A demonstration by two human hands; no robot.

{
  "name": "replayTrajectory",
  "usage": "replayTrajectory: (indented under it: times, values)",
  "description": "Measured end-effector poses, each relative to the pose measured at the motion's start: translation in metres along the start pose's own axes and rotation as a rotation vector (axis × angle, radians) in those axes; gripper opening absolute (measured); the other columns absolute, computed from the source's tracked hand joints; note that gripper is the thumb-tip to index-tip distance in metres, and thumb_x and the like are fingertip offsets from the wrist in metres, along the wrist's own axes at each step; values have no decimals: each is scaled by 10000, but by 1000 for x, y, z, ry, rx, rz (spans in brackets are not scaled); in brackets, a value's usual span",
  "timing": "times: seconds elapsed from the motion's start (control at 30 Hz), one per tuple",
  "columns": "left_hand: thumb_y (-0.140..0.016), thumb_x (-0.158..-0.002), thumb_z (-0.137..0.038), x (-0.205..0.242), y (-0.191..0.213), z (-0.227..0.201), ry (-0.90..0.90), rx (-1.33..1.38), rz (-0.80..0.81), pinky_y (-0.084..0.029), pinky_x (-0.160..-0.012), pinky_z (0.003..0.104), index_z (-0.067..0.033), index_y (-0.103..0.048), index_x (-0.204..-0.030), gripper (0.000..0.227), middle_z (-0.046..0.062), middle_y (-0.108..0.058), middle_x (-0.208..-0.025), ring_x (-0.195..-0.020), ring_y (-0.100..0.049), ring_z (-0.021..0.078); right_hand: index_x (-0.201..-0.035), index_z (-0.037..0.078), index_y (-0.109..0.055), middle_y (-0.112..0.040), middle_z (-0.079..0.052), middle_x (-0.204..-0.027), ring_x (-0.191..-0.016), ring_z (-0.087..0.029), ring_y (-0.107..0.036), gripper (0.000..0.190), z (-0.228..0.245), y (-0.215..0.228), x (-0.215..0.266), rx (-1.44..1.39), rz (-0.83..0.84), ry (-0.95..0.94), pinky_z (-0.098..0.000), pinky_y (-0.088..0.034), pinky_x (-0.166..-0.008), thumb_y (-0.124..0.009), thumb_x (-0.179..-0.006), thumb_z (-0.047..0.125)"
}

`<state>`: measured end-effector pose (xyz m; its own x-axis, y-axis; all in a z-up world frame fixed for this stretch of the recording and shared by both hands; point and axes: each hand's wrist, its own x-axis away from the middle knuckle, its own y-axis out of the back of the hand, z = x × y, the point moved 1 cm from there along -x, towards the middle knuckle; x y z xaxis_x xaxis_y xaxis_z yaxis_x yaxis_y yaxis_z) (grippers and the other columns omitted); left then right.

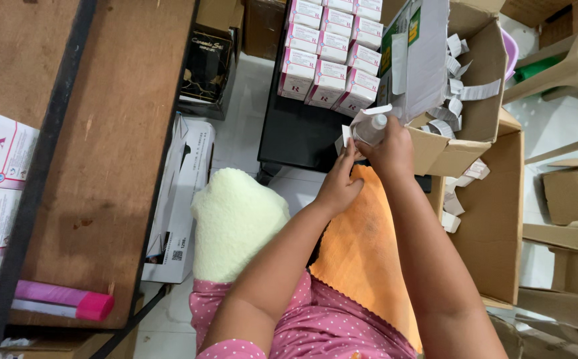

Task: The person sits on the floor and packs small plastic bottles into white cardboard boxes. They pick up bottles from a large cardboard box, open the boxes, insert the bottles, and close the flaps. The person also stacks the packed boxes on a nearby shelf.

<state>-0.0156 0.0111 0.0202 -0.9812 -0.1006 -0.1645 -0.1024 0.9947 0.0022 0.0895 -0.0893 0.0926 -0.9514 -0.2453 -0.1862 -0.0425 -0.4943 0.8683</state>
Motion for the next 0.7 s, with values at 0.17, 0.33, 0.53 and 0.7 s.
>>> replayTrajectory:
  times: [0.17, 0.33, 0.53, 0.7]
  values:
    - [-566, -878, -20, 0, 2, -2, 45, 17, 7, -544, -938, 334, -79, -59, -1647, 923, 232, -324, -1647, -1552, -317, 336, -1197, 18, -601, -682, -230, -1103, -1027, -429, -656, 784, -7, 4, -11, 92, 37, 103, -496, -539, -841, -997, -614, 360]
    - [-576, -881, -51, -1, 8, -6, 104, -32, 30, -542, -946, 340, -94, -60, -1645, 924, 237, -294, -1650, -1488, -391, 345, -1216, 31, -608, -650, -197, -1167, -1094, -391, -644, 814, -10, 10, -26, 239, 205, 205, -472, -529, -921, -957, -622, 464]
    - [-598, -875, -77, -2, 10, -6, 114, -105, 22, -506, -994, 353, -120, -64, -1654, 946, 218, -321, -1652, -1426, -480, 340, -1386, 24, -522, -605, -266, -1281, -1189, -415, -597, 1058, -11, 2, -31, 188, 248, 27, -458, -507, -961, -979, -569, 518]
    - [-611, -874, -51, -1, 13, -4, 65, -116, -18, -461, -1045, 369, -113, -56, -1663, 966, 213, -317, -1655, -1413, -480, 342, -1411, 78, -502, -635, -201, -1324, -1217, -360, -623, 1085, -6, -8, -31, 115, 361, -268, -437, -502, -998, -945, -533, 537]
